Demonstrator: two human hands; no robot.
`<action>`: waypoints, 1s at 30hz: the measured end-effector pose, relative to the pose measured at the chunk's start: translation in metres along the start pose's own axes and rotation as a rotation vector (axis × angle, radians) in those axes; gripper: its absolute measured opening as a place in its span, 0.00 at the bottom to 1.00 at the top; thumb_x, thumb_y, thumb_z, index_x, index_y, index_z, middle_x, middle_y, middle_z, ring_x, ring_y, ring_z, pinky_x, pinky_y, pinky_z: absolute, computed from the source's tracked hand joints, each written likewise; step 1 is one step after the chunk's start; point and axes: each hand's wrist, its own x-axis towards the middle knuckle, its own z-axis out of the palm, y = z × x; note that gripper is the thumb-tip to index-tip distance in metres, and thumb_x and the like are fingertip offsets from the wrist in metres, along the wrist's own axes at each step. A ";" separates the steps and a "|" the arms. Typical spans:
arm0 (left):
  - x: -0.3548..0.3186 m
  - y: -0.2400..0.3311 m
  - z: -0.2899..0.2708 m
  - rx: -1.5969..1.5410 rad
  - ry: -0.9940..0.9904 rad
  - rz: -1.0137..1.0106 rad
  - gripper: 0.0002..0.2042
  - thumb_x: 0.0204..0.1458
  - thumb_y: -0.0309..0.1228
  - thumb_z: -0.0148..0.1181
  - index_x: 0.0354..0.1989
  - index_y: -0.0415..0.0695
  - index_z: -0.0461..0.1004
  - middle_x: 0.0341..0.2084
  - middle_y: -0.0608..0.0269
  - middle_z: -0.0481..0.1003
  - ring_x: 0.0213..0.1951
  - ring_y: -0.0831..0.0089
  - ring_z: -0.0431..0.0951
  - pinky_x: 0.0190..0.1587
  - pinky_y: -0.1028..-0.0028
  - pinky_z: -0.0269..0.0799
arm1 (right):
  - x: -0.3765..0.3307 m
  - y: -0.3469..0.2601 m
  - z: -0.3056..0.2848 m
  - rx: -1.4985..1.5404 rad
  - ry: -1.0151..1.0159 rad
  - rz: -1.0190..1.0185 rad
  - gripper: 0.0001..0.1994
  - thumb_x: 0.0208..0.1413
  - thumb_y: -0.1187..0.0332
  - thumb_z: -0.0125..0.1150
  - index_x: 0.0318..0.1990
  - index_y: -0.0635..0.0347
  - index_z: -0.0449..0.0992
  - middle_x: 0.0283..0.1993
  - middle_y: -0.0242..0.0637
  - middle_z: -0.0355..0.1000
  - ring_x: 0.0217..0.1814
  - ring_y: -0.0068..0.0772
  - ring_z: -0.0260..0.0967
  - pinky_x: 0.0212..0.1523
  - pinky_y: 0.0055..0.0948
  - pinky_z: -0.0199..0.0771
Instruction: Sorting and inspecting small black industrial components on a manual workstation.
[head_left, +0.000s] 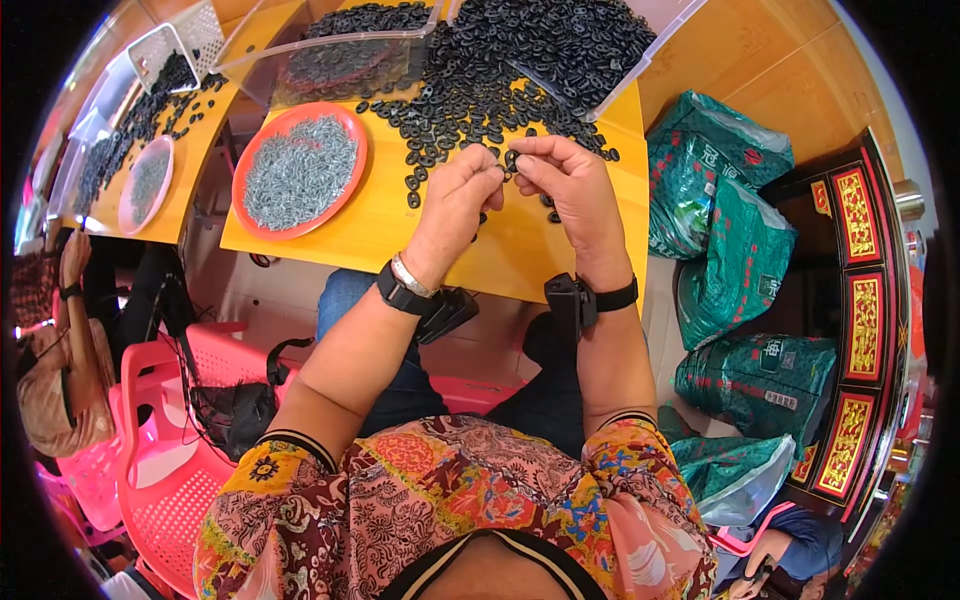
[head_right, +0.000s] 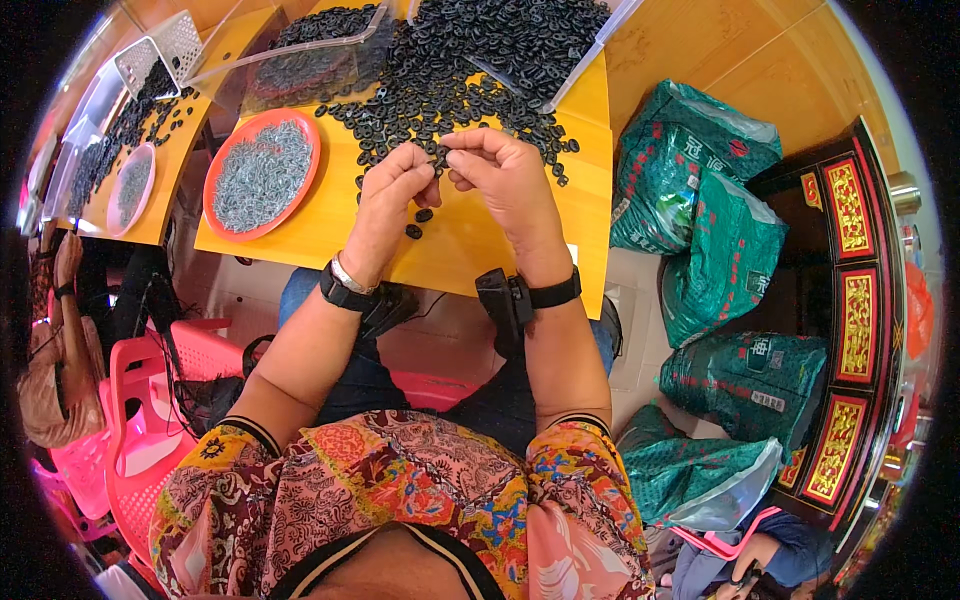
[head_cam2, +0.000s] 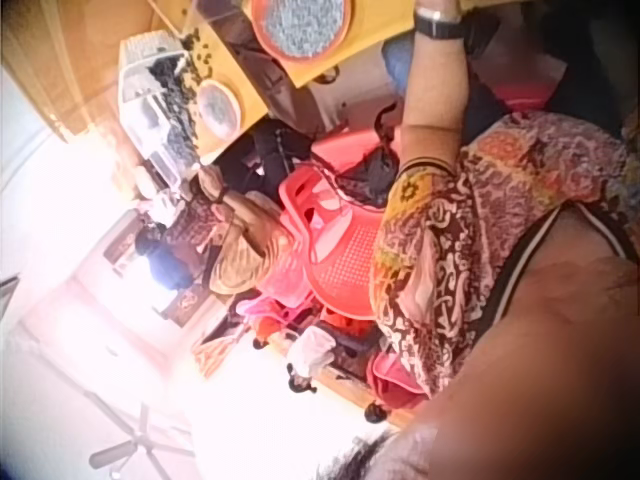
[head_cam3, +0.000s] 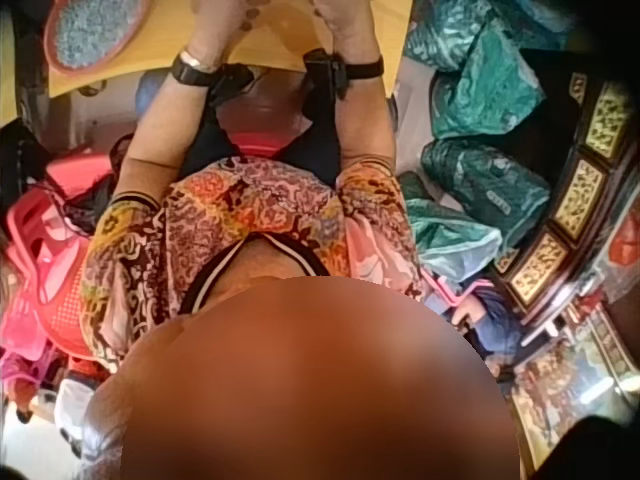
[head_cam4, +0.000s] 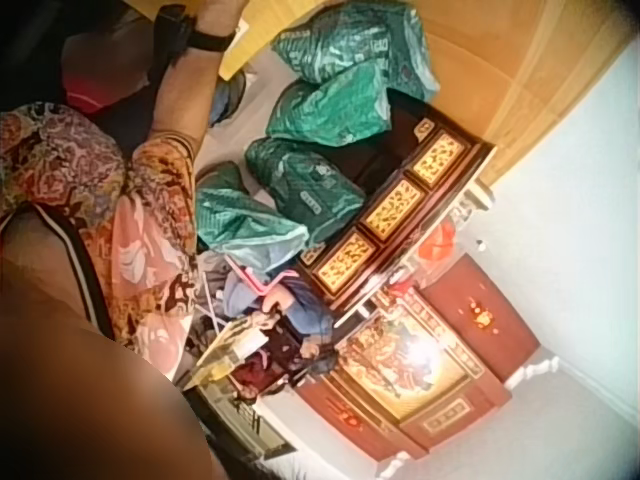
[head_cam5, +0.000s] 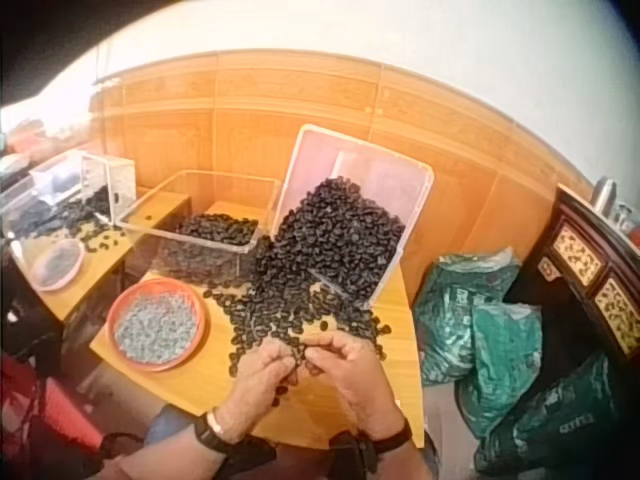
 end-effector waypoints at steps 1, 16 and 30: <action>0.000 0.001 0.000 0.077 0.001 0.028 0.07 0.51 0.27 0.49 0.23 0.39 0.66 0.15 0.66 0.68 0.20 0.81 0.66 0.24 0.79 0.62 | 0.000 0.000 -0.001 0.003 -0.007 -0.009 0.09 0.53 0.74 0.58 0.42 0.64 0.76 0.30 0.28 0.72 0.29 0.16 0.67 0.34 0.16 0.68; 0.001 0.000 -0.004 0.209 -0.022 0.046 0.07 0.50 0.28 0.49 0.23 0.39 0.67 0.14 0.64 0.68 0.19 0.78 0.67 0.24 0.76 0.63 | 0.000 0.001 -0.006 -0.157 -0.078 -0.036 0.09 0.53 0.74 0.58 0.42 0.65 0.77 0.28 0.27 0.71 0.28 0.15 0.65 0.32 0.15 0.65; 0.001 0.000 -0.005 0.251 -0.011 0.046 0.07 0.51 0.29 0.50 0.24 0.39 0.67 0.13 0.64 0.68 0.18 0.78 0.67 0.22 0.75 0.62 | -0.001 -0.005 -0.005 -0.096 0.009 -0.029 0.09 0.52 0.75 0.57 0.41 0.64 0.77 0.27 0.26 0.71 0.28 0.14 0.64 0.31 0.14 0.65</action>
